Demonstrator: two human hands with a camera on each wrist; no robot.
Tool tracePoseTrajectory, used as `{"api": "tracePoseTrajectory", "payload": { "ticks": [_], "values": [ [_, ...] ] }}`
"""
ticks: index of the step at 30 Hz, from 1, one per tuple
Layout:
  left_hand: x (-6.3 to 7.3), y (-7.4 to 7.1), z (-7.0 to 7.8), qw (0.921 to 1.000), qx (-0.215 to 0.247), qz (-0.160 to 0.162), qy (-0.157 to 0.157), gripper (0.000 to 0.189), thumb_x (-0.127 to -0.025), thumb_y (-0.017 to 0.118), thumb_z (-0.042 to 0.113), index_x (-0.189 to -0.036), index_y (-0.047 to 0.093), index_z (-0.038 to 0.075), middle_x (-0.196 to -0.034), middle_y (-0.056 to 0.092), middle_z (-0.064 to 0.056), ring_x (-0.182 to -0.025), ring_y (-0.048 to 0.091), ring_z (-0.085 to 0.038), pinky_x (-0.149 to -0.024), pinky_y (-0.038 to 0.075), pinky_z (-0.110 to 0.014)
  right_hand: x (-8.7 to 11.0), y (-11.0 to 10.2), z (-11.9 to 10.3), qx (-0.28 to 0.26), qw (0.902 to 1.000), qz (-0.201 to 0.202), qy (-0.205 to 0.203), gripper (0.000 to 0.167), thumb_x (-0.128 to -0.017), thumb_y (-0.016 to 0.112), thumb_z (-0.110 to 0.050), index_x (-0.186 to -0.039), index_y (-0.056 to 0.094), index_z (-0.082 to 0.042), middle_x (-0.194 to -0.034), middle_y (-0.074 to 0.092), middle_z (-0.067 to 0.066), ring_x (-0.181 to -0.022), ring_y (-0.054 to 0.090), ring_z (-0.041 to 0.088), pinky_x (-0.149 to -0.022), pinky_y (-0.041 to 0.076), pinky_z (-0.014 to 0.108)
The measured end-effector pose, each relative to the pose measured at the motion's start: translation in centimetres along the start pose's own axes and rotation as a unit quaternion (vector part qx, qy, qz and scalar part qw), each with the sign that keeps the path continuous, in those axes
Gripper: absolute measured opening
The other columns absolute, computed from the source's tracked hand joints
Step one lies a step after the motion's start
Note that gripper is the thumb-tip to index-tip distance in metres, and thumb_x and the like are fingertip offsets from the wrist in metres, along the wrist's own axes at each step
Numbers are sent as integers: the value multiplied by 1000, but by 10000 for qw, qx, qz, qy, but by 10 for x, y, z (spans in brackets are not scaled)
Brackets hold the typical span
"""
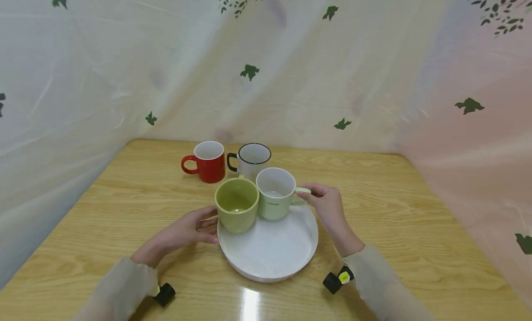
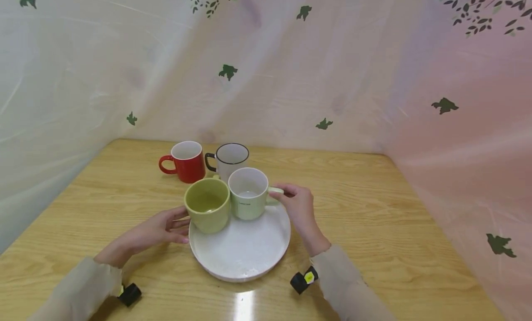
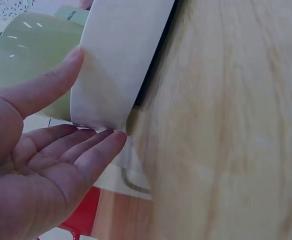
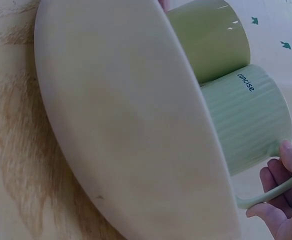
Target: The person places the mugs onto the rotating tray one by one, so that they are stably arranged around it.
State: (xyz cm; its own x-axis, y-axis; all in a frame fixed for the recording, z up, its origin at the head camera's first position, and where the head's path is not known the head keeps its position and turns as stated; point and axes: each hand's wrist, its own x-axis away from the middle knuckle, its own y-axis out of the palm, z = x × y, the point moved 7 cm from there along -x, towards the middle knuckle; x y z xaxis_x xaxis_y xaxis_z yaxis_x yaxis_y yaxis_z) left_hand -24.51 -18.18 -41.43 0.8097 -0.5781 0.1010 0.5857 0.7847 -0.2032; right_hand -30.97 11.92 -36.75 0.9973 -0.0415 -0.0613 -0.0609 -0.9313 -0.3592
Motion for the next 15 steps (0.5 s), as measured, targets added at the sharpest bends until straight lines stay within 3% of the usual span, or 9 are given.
{"api": "tracePoseTrajectory", "payload": {
  "ticks": [15],
  "values": [
    [2,-5,10,9984,-533,159,-95,82,-86,72,13,-150,24,-6,-156,23,-29,-140,31,-47,-106,46,-39,-4,7,9,-144,9999,-11,61,27,-85,74,-13,-108,71,1,-107,72,16,-78,60,5,-67,50,12]
  ]
}}
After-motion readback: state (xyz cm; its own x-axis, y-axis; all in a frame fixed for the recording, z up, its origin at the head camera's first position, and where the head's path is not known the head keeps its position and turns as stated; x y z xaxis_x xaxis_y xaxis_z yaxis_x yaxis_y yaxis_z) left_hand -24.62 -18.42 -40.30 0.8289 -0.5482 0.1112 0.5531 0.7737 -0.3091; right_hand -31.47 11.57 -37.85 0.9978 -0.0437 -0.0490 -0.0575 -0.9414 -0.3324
